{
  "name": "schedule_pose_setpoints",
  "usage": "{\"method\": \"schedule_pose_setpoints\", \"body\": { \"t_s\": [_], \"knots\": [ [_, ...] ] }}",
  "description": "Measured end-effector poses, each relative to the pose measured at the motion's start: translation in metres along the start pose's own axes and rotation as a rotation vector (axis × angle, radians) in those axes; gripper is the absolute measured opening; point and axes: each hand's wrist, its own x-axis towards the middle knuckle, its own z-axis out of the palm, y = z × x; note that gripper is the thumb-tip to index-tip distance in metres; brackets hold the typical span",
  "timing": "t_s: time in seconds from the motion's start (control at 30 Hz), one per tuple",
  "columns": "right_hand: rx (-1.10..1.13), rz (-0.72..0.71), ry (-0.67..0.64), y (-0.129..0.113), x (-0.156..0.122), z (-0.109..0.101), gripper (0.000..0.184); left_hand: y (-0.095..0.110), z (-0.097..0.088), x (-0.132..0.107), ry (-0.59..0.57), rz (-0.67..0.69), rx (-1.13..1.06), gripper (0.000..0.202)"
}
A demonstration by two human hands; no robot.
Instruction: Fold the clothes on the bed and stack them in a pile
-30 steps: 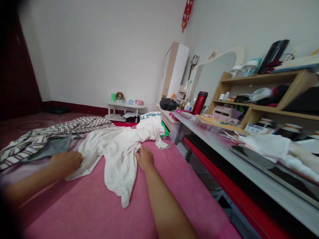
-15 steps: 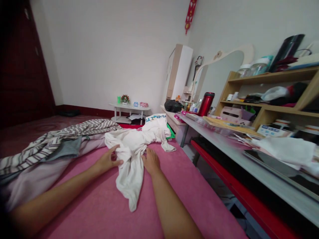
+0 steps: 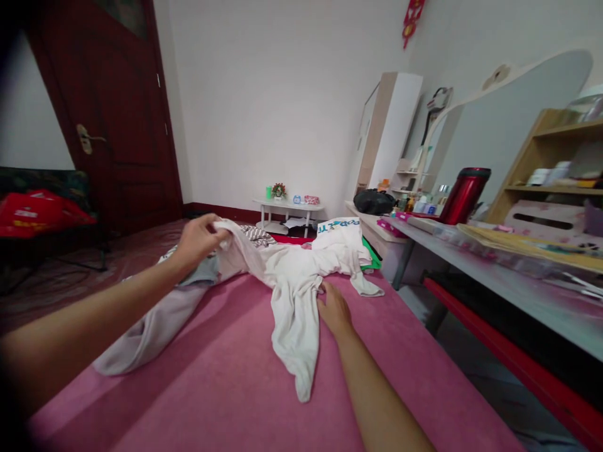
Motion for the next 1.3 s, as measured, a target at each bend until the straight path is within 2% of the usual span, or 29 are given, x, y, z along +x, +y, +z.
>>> {"method": "schedule_pose_setpoints", "body": {
  "t_s": [0.03, 0.1, 0.17, 0.23, 0.3, 0.33, 0.4, 0.47, 0.53, 0.63, 0.73, 0.9, 1.0, 1.13, 1.3],
  "knots": [
    [0.008, -0.005, 0.005, -0.001, 0.000, 0.000, 0.050, -0.008, -0.011, 0.009, 0.006, -0.028, 0.114, 0.028],
    [0.015, -0.018, 0.024, -0.004, -0.001, -0.001, 0.059, -0.026, -0.024, 0.017, -0.069, -0.054, 0.370, 0.038],
    [0.015, -0.052, 0.033, -0.006, -0.002, -0.002, 0.068, -0.039, -0.024, 0.008, -0.154, -0.023, 0.586, 0.053],
    [0.017, -0.101, 0.010, -0.007, -0.003, -0.002, 0.072, -0.042, -0.015, -0.012, -0.168, 0.072, 0.691, 0.064],
    [0.016, -0.138, -0.038, -0.007, -0.004, -0.002, 0.066, -0.032, -0.001, -0.038, -0.201, 0.240, 0.665, 0.062],
    [0.014, -0.143, -0.062, -0.006, -0.004, -0.002, 0.060, -0.024, 0.005, -0.052, -0.264, 0.343, 0.614, 0.055],
    [0.014, -0.130, -0.092, -0.005, -0.003, -0.002, 0.047, -0.004, 0.019, -0.077, -0.477, 0.536, 0.477, 0.036],
    [0.039, -0.109, -0.096, -0.004, -0.003, -0.002, 0.040, 0.014, 0.031, -0.099, -0.681, 0.664, 0.321, 0.021],
    [0.093, -0.099, -0.094, -0.004, -0.001, -0.004, 0.036, 0.025, 0.043, -0.115, -0.775, 0.711, 0.185, 0.022],
    [0.185, -0.101, -0.103, -0.004, 0.000, -0.007, 0.035, 0.032, 0.061, -0.129, -0.771, 0.717, 0.054, 0.038],
    [0.245, -0.108, -0.100, -0.003, 0.001, -0.007, 0.035, 0.035, 0.080, -0.130, -0.744, 0.717, -0.012, 0.044],
    [0.248, -0.124, -0.088, -0.001, -0.001, -0.003, 0.033, 0.041, 0.104, -0.126, -0.717, 0.627, 0.071, 0.031],
    [0.269, -0.134, -0.038, 0.000, -0.001, -0.001, 0.038, 0.038, 0.112, -0.123, -0.719, 0.604, 0.025, 0.036],
    [0.297, -0.091, 0.023, 0.001, 0.000, 0.000, 0.036, 0.032, 0.108, -0.117, -0.699, 0.499, -0.186, 0.042],
    [0.265, -0.001, 0.099, 0.005, 0.002, 0.001, 0.039, 0.031, 0.077, -0.106, -0.603, 0.372, -0.319, 0.031]
  ]
}}
